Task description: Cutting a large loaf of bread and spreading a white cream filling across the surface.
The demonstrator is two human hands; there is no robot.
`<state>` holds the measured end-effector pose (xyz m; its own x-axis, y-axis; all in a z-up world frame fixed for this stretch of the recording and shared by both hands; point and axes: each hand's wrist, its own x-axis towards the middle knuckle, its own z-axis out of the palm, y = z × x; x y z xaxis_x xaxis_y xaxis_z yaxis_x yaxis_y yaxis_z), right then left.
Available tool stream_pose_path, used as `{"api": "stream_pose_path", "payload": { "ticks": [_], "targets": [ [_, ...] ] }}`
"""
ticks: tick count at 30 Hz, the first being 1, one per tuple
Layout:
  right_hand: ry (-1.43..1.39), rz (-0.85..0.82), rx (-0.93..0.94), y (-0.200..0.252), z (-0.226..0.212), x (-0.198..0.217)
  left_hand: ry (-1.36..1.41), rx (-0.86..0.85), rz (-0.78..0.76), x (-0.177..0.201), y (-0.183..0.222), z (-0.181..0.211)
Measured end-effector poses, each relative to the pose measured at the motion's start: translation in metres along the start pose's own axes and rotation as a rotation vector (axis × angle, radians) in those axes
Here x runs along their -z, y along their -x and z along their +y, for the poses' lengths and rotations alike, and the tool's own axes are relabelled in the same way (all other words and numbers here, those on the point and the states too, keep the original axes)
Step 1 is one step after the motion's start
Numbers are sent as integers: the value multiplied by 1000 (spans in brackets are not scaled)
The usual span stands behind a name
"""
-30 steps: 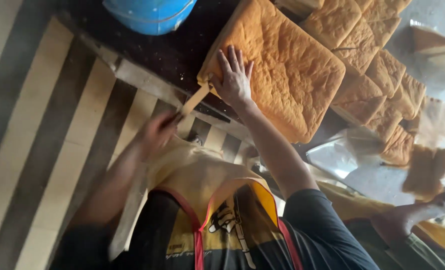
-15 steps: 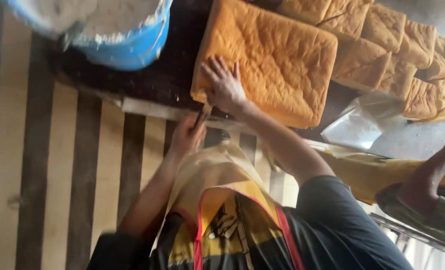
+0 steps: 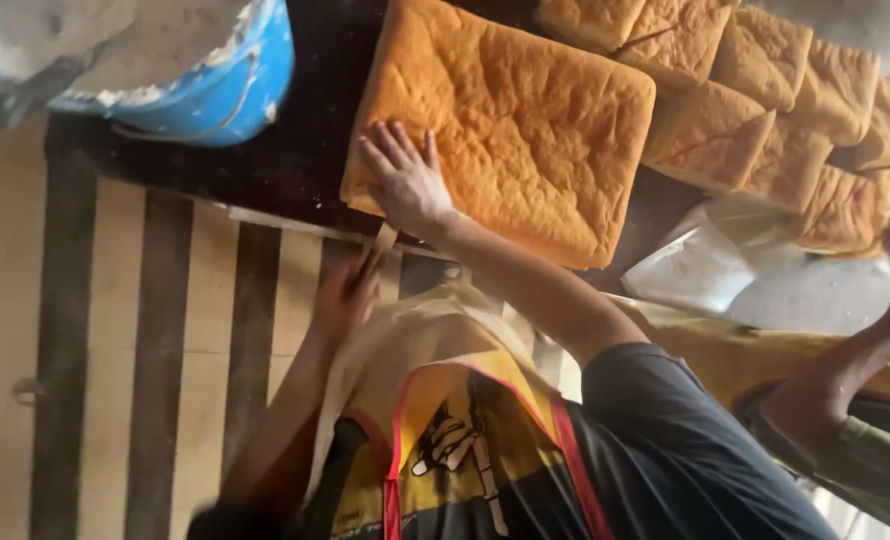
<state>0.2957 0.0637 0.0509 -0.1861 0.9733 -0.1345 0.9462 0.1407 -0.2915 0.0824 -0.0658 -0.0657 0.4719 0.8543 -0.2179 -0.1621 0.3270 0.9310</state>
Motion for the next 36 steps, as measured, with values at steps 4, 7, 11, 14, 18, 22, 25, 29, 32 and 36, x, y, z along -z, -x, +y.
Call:
{"api": "stream_pose_path", "payload": {
  "ticks": [4,7,11,14,18,22,25,29,32,36],
  "targets": [
    [-67,-6,-14,11,1,-10,-104,281,146,-3,88,41],
    [-76,16,39,3,5,-11,-10,348,267,-37,36,56],
    [-104,-7,47,0,6,-6,-3,295,188,-61,-49,90],
    [-114,-6,78,5,11,-6,-12,251,169,-64,-6,95],
    [-132,42,86,-1,13,-8,-42,400,338,-25,110,1],
    [-133,36,75,-2,8,-15,150,201,210,-70,42,58],
    [-110,40,67,-5,10,-9,149,339,239,-95,-30,106],
    [32,-108,66,-2,38,45,212,265,189,-78,-24,64],
    [154,-41,-75,-6,112,69,165,160,185,-71,59,29],
    [124,87,-302,10,210,81,9,356,326,-74,139,18]
  ]
}}
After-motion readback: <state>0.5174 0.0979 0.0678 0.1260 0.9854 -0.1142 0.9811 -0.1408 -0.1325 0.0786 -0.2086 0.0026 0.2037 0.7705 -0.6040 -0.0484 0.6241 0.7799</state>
